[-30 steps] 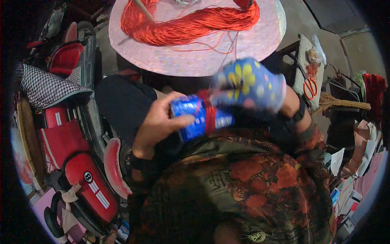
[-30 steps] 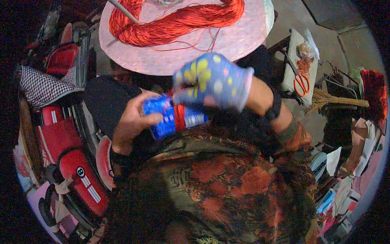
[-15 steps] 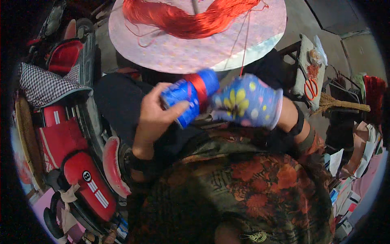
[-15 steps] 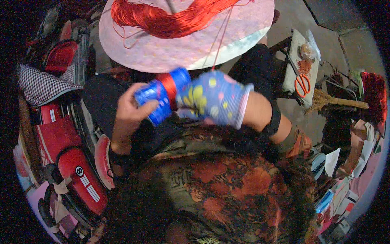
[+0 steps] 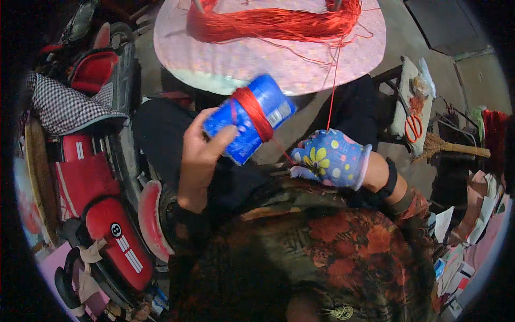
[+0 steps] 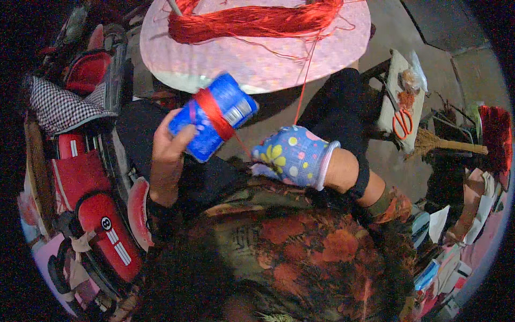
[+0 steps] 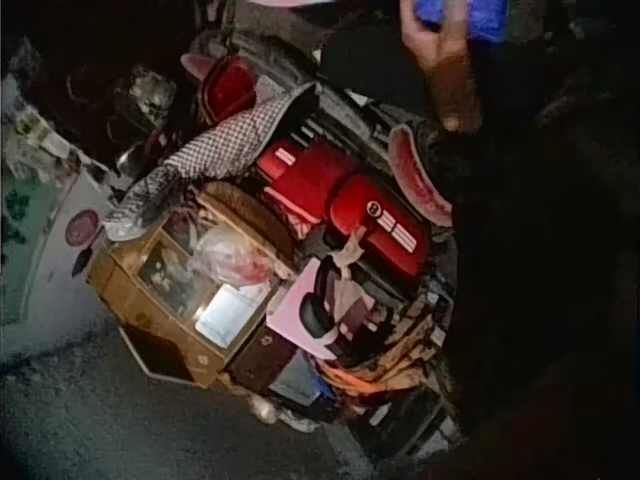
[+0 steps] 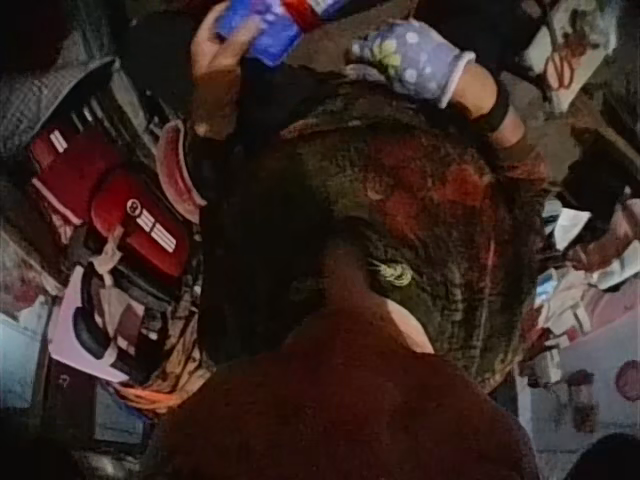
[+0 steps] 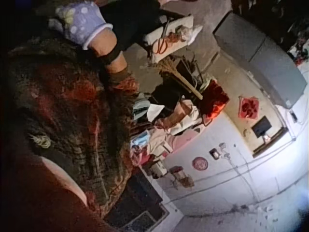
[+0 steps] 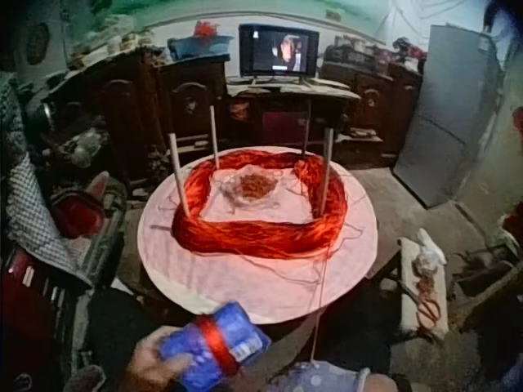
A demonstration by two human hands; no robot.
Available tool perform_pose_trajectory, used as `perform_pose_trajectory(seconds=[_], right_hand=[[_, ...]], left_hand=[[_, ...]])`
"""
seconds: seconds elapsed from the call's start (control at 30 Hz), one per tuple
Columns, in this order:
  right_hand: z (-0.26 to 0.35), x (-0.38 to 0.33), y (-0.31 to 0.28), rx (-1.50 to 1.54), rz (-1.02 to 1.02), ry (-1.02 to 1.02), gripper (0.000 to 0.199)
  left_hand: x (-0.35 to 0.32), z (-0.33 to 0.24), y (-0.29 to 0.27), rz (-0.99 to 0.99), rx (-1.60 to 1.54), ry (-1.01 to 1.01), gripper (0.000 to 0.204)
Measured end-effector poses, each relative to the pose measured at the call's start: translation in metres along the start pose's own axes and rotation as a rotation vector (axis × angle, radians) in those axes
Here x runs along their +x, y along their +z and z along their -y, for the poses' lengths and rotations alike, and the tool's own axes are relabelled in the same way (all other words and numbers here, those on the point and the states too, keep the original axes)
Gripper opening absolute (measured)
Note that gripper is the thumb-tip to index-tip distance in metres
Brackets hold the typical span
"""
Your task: The recorder winds red string from a large coil around a blue rectangular package, then cuts the string and ties it off.
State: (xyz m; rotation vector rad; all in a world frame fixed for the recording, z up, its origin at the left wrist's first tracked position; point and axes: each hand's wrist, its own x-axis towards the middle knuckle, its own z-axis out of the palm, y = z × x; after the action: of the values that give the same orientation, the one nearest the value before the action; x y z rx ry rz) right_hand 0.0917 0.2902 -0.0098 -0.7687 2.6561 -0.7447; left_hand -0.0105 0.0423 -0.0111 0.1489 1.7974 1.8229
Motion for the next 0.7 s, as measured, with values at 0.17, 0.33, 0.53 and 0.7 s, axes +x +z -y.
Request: perform_pose_trajectory(seconds=[0.17, 0.33, 0.53, 0.7], right_hand=[[-0.015, 0.019, -0.05, 0.421, -0.186, -0.049, 0.017], [-0.054, 0.018, -0.011, 0.908, -0.315, 0.062, 0.019], [-0.018, -0.002, 0.004, 0.245, -0.096, -0.036, 0.011], [0.009, 0.011, -0.048, 0.143, -0.161, -0.143, 0.013]], left_hand=[[-0.006, 0.004, 0.008, 0.416, 0.08, -0.247, 0.047], [-0.018, -0.005, -0.008, 0.624, -0.43, -0.077, 0.063], [-0.012, -0.011, 0.008, -0.142, -0.665, 0.029, 0.06], [-0.002, 0.008, 0.0, 0.089, 0.237, 0.04, 0.043]])
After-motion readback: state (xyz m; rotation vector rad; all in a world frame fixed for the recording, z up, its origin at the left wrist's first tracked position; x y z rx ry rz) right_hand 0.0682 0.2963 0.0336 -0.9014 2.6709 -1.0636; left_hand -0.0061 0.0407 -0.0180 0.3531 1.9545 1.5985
